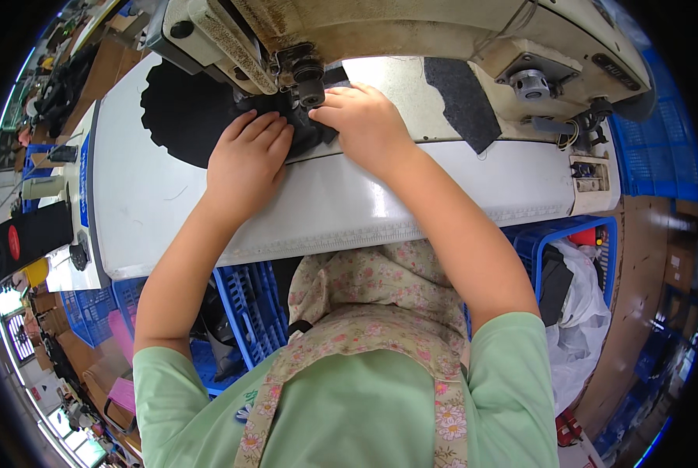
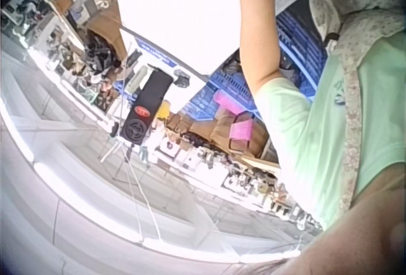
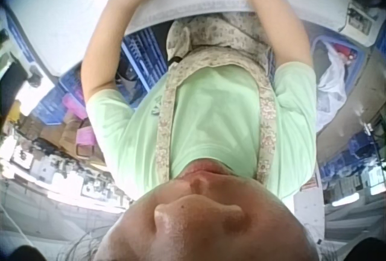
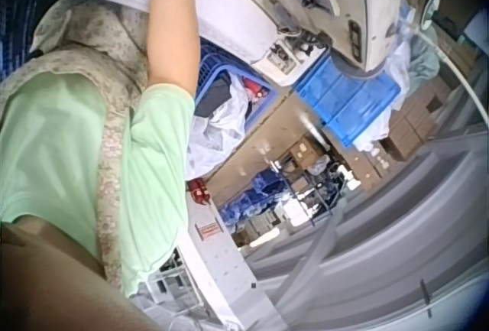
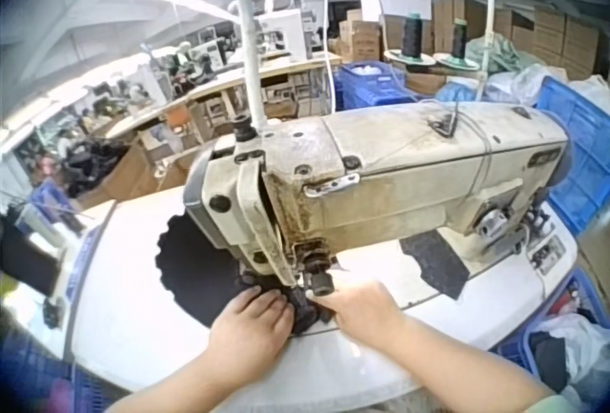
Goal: The person trims thread on a shoe upper, picks up another shoe piece and patch, and stitches them together using a sewing machine before trimming the thread with snips.
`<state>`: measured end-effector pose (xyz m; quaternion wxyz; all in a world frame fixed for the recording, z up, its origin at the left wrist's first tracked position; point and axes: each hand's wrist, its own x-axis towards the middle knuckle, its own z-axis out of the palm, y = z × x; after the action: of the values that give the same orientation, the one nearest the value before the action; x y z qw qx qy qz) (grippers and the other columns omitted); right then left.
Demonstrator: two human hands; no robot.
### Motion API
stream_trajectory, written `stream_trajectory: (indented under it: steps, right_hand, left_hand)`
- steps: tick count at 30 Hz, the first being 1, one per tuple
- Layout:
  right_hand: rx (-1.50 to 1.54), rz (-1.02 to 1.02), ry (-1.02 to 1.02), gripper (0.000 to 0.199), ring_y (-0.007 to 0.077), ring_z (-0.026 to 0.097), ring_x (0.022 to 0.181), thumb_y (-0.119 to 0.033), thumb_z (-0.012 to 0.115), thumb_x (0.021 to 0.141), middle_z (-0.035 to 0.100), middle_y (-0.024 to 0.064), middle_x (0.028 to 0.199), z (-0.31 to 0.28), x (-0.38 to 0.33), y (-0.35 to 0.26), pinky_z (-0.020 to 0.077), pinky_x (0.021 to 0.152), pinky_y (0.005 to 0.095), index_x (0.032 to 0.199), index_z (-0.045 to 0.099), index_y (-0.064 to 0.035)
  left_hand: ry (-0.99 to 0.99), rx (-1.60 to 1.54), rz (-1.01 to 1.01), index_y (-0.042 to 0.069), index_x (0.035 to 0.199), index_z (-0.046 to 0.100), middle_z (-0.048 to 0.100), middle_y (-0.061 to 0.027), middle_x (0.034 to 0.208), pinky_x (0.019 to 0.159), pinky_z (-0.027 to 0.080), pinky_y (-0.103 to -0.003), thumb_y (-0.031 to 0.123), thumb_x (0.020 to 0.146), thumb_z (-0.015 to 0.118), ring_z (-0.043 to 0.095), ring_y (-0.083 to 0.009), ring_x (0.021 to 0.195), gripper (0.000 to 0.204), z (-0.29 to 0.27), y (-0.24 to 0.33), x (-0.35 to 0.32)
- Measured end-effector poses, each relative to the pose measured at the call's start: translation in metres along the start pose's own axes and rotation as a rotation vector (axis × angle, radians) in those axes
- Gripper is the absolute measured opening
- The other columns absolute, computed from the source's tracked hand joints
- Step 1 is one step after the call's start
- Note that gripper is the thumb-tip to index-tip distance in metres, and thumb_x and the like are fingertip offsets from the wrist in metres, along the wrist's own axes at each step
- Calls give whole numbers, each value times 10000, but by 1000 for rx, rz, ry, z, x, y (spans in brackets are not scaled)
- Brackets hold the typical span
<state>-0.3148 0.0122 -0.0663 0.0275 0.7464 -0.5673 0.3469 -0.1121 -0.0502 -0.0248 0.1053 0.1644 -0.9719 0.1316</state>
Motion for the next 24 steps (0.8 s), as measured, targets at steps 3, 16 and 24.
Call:
stream_trajectory:
  steps: [3, 16, 24]
  right_hand:
    - [28, -10, 0, 315, 242, 614, 1056, 44, 573, 689, 685, 45, 1003, 0, 2, 5, 460, 939, 391, 945, 706, -82]
    - [1, -46, -36, 384, 215, 605, 1089, 49, 547, 694, 683, 19, 1096, -5, 8, 18, 430, 949, 394, 1005, 698, -119]
    - [25, 52, -29, 192, 146, 613, 1086, -54, 619, 753, 705, -30, 1029, -6, -5, 17, 430, 916, 354, 861, 746, -151]
  left_hand:
    - [-9, 22, -20, 37, 1079, 642, 652, -78, 1154, 1043, 404, -399, 128, 740, 622, 570, -221, 1148, 352, -1, 1, 2]
    - [-44, 73, -107, 19, 1128, 606, 644, -107, 1154, 1011, 416, -382, 118, 739, 634, 580, -241, 1129, 403, -1, 7, 13]
    - [-445, -130, -46, -7, 1128, 581, 643, -125, 1132, 858, 491, -362, 89, 709, 657, 618, -256, 1059, 436, -41, 2, 29]
